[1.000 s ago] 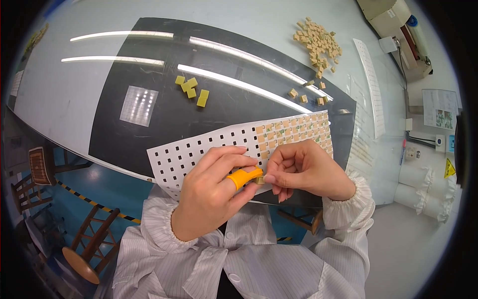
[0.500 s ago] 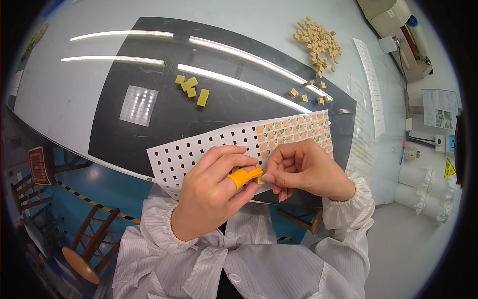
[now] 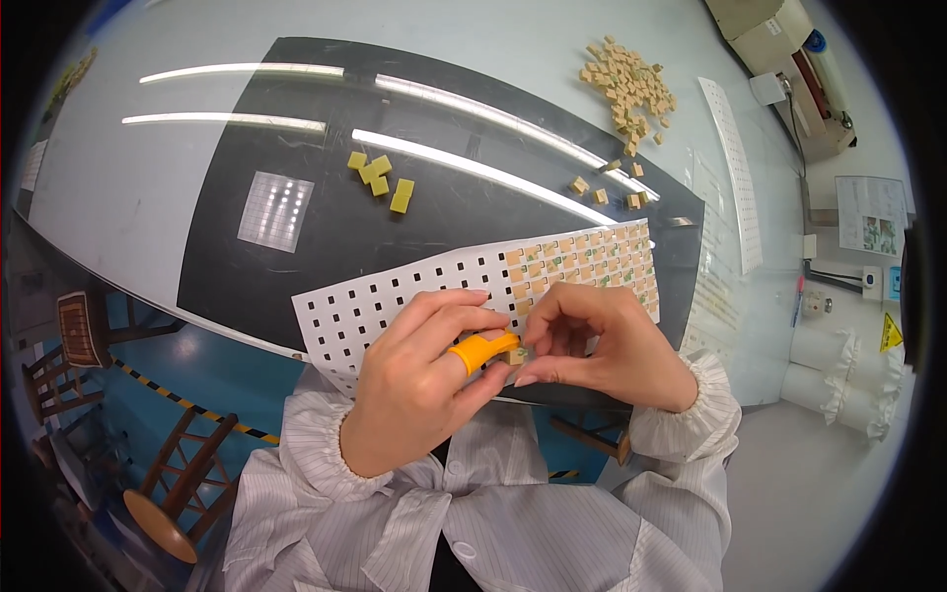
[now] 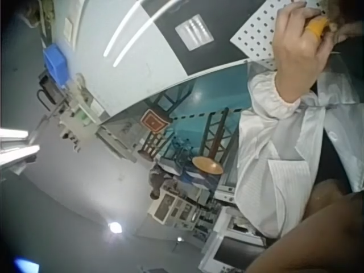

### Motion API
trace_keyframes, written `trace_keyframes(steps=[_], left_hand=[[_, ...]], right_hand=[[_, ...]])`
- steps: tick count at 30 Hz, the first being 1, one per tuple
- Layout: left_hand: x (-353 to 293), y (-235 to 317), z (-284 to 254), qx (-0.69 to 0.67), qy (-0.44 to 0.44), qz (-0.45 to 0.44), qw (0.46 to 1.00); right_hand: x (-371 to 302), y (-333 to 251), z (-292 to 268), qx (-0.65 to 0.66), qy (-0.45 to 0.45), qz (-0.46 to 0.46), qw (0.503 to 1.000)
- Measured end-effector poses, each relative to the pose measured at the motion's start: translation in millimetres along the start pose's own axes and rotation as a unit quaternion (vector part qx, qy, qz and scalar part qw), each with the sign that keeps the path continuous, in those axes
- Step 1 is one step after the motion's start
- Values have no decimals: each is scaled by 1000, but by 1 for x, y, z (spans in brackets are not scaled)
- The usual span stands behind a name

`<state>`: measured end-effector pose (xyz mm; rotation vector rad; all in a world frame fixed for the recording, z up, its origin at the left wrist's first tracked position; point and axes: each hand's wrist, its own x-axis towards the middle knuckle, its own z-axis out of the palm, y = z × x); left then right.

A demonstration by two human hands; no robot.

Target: The person is placing small square components into a grid board using dextrous hand movements.

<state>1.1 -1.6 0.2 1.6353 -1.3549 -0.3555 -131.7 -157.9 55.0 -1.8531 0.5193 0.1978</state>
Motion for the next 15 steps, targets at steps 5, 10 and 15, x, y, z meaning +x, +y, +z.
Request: trace_keyframes(steps=[5, 10, 15], left_hand=[[1, 0, 0, 8, -2, 7, 1000], [0, 0, 0, 2, 5, 2, 1000], [0, 0, 1, 2, 7, 3, 1000]], right_hand=[[0, -1, 0, -26, 12, -22, 999], [1, -1, -1, -10, 4, 6, 1000], [1, -2, 1, -22, 8, 30, 999]])
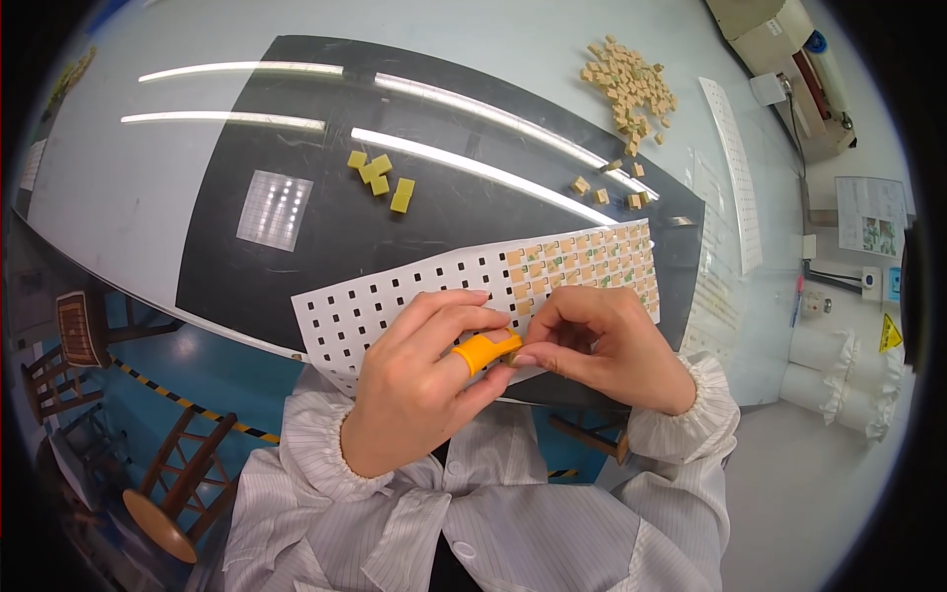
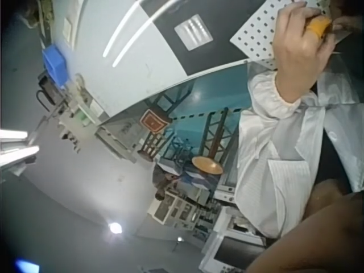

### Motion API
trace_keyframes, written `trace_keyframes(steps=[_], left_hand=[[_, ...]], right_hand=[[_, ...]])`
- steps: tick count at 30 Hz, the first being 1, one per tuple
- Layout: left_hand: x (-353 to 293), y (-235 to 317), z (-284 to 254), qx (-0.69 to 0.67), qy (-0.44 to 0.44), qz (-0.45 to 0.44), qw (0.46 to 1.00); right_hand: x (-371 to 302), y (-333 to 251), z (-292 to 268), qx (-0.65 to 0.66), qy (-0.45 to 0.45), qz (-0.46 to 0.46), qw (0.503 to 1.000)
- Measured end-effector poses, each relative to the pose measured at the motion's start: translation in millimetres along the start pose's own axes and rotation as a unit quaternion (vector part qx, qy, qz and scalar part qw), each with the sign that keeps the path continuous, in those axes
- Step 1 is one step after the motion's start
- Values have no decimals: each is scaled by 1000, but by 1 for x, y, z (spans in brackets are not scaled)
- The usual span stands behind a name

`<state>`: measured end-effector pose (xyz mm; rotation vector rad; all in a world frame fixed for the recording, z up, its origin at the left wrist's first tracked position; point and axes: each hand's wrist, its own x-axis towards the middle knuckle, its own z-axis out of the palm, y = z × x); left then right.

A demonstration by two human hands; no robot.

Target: The person is placing small square components into a grid board using dextrous hand movements.

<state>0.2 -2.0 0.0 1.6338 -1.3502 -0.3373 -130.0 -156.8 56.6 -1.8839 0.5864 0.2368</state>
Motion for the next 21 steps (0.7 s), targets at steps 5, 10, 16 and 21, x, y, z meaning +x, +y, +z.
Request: trace_keyframes(steps=[5, 10, 16, 21], left_hand=[[-1, 0, -1, -3, -6, 2, 1000], [-1, 0, 0, 0, -3, -2, 1000], [-2, -1, 0, -5, -3, -5, 1000], [-1, 0, -1, -4, -9, -5, 1000]], right_hand=[[-4, 4, 4, -51, 125, -25, 991], [-3, 11, 21, -139, 217, -80, 963], [-3, 10, 23, -145, 229, -93, 958], [-1, 9, 21, -107, 230, -47, 966]])
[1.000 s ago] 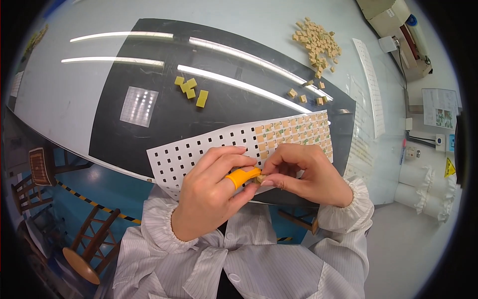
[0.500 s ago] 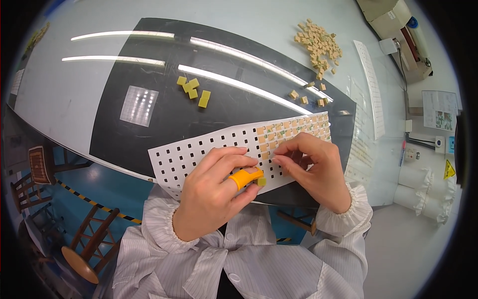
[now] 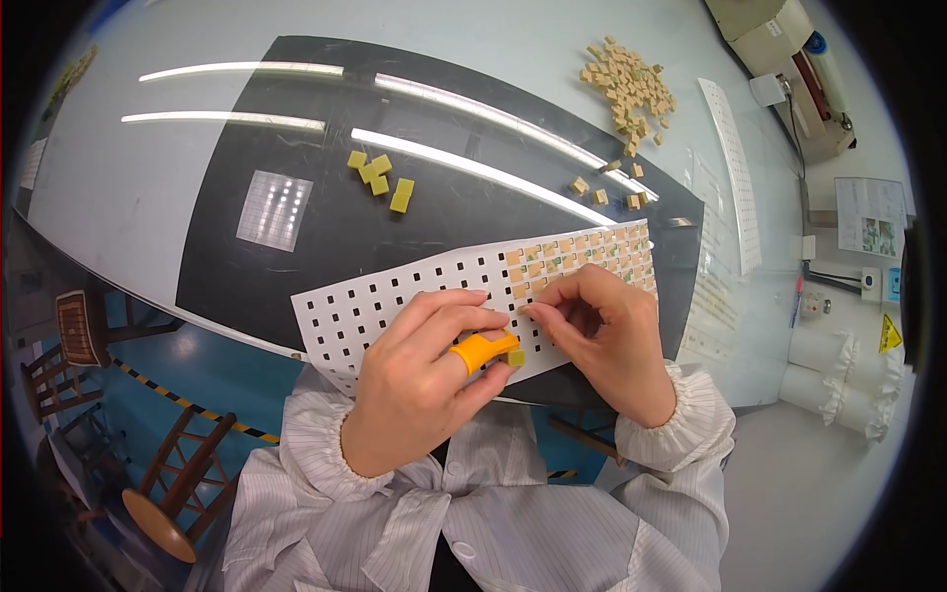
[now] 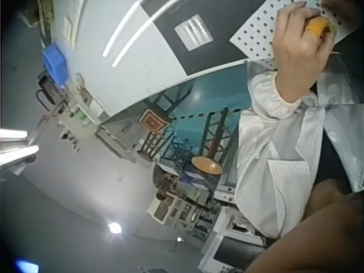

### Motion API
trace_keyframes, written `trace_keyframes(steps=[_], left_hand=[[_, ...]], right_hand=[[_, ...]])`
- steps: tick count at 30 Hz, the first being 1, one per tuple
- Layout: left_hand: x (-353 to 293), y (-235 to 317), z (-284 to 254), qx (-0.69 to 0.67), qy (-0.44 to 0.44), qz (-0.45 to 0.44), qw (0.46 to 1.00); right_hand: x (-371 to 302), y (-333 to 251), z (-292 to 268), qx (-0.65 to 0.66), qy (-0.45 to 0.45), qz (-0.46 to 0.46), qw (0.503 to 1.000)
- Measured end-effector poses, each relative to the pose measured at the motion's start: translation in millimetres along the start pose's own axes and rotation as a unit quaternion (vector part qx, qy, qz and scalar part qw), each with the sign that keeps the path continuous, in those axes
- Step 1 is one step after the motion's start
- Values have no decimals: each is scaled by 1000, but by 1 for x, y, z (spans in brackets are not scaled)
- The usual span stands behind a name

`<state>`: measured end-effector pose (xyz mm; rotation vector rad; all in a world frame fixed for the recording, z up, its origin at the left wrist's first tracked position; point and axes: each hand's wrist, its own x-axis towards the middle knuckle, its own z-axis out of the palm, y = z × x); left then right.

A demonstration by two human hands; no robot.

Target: The person is placing small square components into a grid board using dextrous hand movements.

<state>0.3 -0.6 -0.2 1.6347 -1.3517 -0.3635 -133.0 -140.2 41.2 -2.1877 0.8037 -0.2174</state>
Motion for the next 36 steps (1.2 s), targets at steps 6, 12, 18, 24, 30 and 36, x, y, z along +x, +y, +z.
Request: trace_keyframes(steps=[6, 12, 18, 24, 30, 36], left_hand=[[-1, 0, 0, 0, 2, 5, 1000], [1, 0, -1, 2, 3, 1, 1000], [1, 1, -1, 3, 5, 1, 1000], [2, -1, 0, 3, 4, 5, 1000], [1, 0, -1, 2, 5, 5, 1000], [1, -1, -1, 3, 6, 7, 1000]], right_hand=[[10, -4, -23, 284, -165, 193, 925], [11, -6, -26, 321, -250, 261, 876], [12, -6, -25, 318, -262, 258, 874], [12, -5, -24, 306, -264, 262, 877], [12, -6, -24, 305, -263, 262, 877], [12, -6, -23, 308, -262, 269, 874]])
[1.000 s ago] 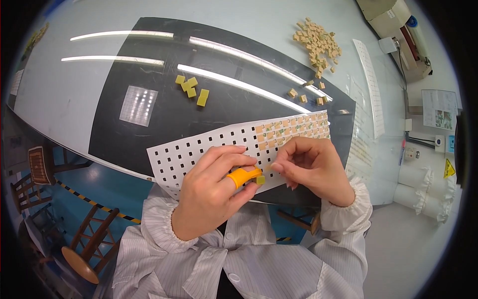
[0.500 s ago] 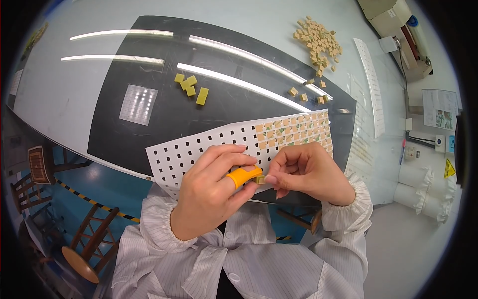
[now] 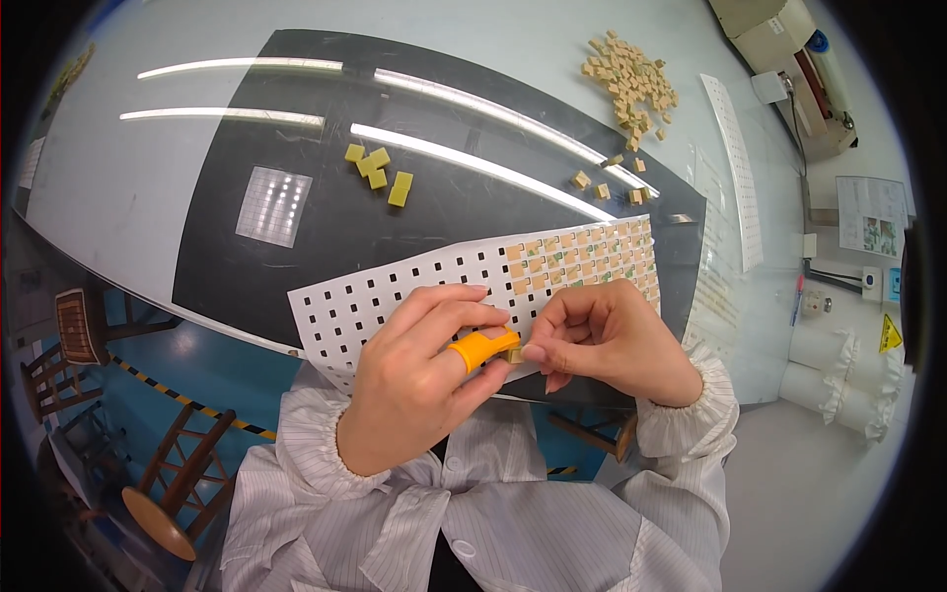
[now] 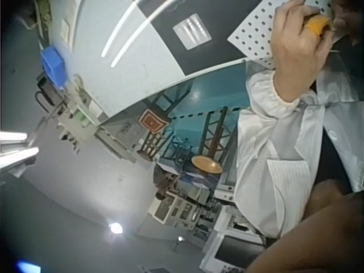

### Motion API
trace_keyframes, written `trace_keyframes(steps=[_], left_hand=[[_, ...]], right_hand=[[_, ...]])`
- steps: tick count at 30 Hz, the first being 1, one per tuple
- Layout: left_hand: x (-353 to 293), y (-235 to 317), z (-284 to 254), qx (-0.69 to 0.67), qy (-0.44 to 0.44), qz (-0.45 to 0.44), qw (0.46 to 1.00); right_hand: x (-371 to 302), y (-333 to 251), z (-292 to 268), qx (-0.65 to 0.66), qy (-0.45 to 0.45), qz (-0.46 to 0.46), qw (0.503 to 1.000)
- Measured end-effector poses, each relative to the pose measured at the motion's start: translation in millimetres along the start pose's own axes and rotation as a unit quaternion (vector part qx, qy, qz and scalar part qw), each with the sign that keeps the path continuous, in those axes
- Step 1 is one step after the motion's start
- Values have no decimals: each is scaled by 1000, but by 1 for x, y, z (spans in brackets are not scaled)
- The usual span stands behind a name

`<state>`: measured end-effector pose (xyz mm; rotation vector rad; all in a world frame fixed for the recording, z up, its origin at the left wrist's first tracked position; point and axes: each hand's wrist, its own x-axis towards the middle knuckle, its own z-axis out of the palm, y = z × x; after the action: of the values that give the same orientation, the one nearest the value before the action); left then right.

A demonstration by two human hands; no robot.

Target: The person is placing small square components into a grid board using dextrous hand movements.

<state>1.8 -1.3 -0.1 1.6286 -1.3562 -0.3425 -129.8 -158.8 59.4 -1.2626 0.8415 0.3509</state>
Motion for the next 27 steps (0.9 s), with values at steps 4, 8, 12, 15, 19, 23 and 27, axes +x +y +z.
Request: trace_keyframes(steps=[4, 8, 12, 15, 19, 23, 27], left_hand=[[0, 0, 0, 0, -1, 2, 1000], [0, 0, 0, 2, -2, 1, 1000], [-1, 0, 1, 1, -1, -5, 1000], [0, 1, 0, 3, -3, -5, 1000], [0, 1, -1, 7, -6, -6, 1000], [0, 1, 0, 5, -7, -3, 1000], [-1, 0, 0, 9, -9, -4, 1000]], right_hand=[[0, 0, 0, 0, 1, 2, 1000], [0, 0, 1, -5, 7, -1, 1000], [0, 5, 5, -37, 21, -41, 998], [-3, 5, 10, -148, 42, -85, 985], [-4, -6, 12, -184, 42, -31, 981], [-2, 3, 7, -220, 13, -90, 971], [-2, 4, 8, -224, 12, -121, 967]])
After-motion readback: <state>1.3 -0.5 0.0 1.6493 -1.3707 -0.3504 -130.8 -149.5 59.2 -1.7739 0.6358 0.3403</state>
